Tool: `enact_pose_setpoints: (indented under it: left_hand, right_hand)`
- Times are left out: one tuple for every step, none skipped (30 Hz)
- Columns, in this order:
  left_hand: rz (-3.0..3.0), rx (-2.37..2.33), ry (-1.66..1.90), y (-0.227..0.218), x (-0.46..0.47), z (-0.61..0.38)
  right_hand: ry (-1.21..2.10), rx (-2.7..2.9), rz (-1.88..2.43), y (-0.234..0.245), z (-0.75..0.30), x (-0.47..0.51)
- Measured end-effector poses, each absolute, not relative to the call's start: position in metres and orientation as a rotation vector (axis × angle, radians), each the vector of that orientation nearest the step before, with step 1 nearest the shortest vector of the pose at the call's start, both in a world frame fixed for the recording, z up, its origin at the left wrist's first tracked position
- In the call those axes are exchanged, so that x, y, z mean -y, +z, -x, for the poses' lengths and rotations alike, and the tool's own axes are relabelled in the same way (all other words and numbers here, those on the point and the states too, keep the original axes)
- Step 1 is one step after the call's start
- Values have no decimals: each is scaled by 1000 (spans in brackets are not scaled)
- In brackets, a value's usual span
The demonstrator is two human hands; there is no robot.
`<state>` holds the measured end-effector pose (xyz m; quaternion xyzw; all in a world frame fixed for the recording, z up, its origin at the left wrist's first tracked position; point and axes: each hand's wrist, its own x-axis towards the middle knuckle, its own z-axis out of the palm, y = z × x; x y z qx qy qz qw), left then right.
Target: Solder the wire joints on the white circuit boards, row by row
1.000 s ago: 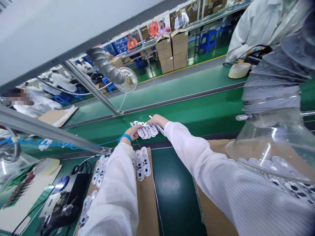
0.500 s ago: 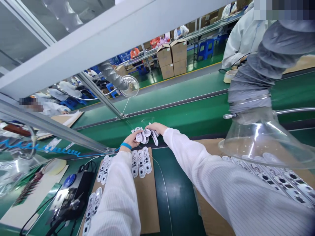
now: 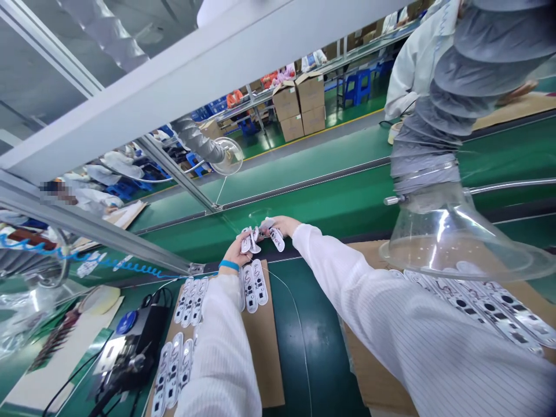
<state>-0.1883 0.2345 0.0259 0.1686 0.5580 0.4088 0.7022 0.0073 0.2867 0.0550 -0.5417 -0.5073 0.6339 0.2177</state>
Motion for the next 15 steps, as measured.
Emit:
enact_pose_setpoints:
  left_hand:
    - [-369,-1230,925,25,-234,186]
    - [-360,-1220,941,24,-233,184]
    - [-349,-1212,955,23,-232,182]
    - [-339,-1204,962,23,-232,181]
    - [-330,-1196,967,23,-231,181]
    - [-321,-1187,970,24,-231,181]
    - [-314,-1178,972,26,-231,180]
    - [-308,-1168,973,27,-231,180]
    - [-303,-1158,972,28,-230,179]
    - [-298,-1150,969,29,-230,177]
    - [-294,-1141,965,29,-229,175]
    - [-290,-1134,959,28,-227,172]
    - [-285,-1127,952,27,-224,169]
    - [-280,-1120,944,25,-221,166]
    - [-274,-1112,934,23,-216,163]
  right_hand:
    - [1795,1378,1468,54,-9,-287]
    - [1828,1353,1443,54,-11,-287]
    - [1859,1329,1421,53,-13,-288]
    - [1888,1306,1403,52,-14,-289]
    - [1917,1285,1386,52,-16,-290]
    - [1945,1265,1370,52,-17,-291]
    - [1971,1248,1355,52,-19,-292]
    - [1996,1232,1340,52,-21,-293]
    - [2021,1218,1326,52,-23,-293]
    - [2044,1205,1313,52,-26,-292]
    - [2066,1195,1300,51,-29,-291]
    - [2086,1186,1289,50,-33,-289]
    - [2103,1177,1281,48,-37,-285]
    - [2118,1170,1274,46,-42,-281]
    - [2130,1164,1271,44,-47,-276]
